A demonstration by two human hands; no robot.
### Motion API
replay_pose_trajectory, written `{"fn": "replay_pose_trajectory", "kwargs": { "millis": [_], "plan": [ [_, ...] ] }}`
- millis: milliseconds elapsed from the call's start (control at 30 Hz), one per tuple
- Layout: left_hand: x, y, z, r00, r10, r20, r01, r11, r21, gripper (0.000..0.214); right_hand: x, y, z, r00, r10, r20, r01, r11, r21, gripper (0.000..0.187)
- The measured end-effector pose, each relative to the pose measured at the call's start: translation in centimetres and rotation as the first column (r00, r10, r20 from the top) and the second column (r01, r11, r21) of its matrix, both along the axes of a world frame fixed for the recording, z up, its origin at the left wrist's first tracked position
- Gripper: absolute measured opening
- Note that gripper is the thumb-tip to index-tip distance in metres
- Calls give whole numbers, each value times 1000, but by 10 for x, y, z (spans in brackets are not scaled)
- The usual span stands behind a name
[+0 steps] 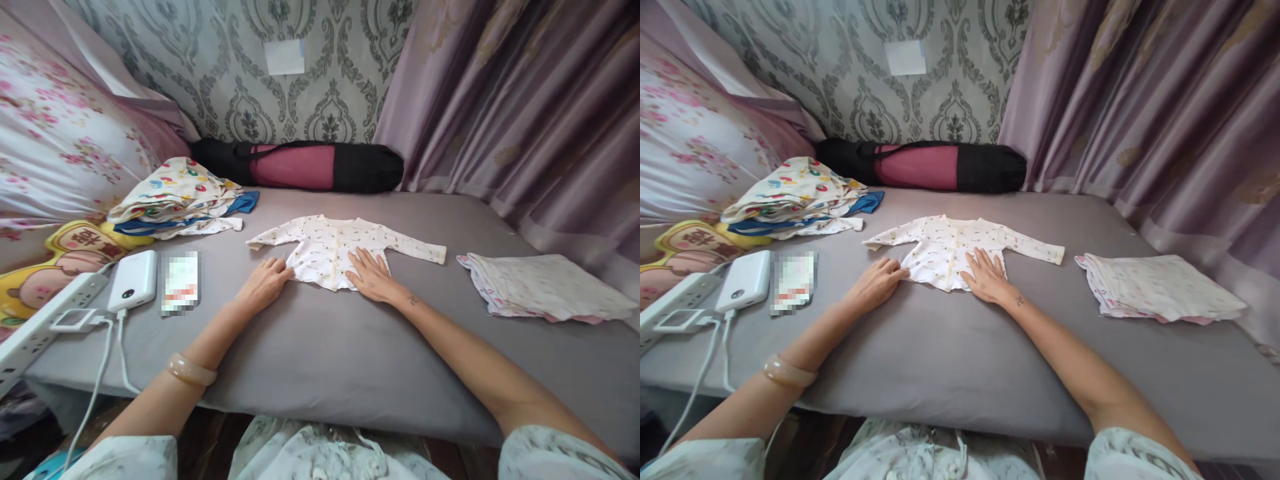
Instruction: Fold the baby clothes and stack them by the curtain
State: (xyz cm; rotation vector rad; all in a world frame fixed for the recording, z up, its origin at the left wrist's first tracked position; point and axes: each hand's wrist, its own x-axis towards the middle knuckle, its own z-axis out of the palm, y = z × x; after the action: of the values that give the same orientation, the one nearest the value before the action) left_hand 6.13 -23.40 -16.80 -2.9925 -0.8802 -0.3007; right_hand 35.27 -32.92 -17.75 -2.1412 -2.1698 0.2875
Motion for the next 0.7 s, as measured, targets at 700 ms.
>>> {"fn": "replay_pose_trajectory", "kwargs": {
  "millis": [700],
  "plan": [
    [-34,111,1,299,954,34,-381,152,-912,23,-38,-1,51,910,332,-249,-357,932,-59,53]
  ]
}}
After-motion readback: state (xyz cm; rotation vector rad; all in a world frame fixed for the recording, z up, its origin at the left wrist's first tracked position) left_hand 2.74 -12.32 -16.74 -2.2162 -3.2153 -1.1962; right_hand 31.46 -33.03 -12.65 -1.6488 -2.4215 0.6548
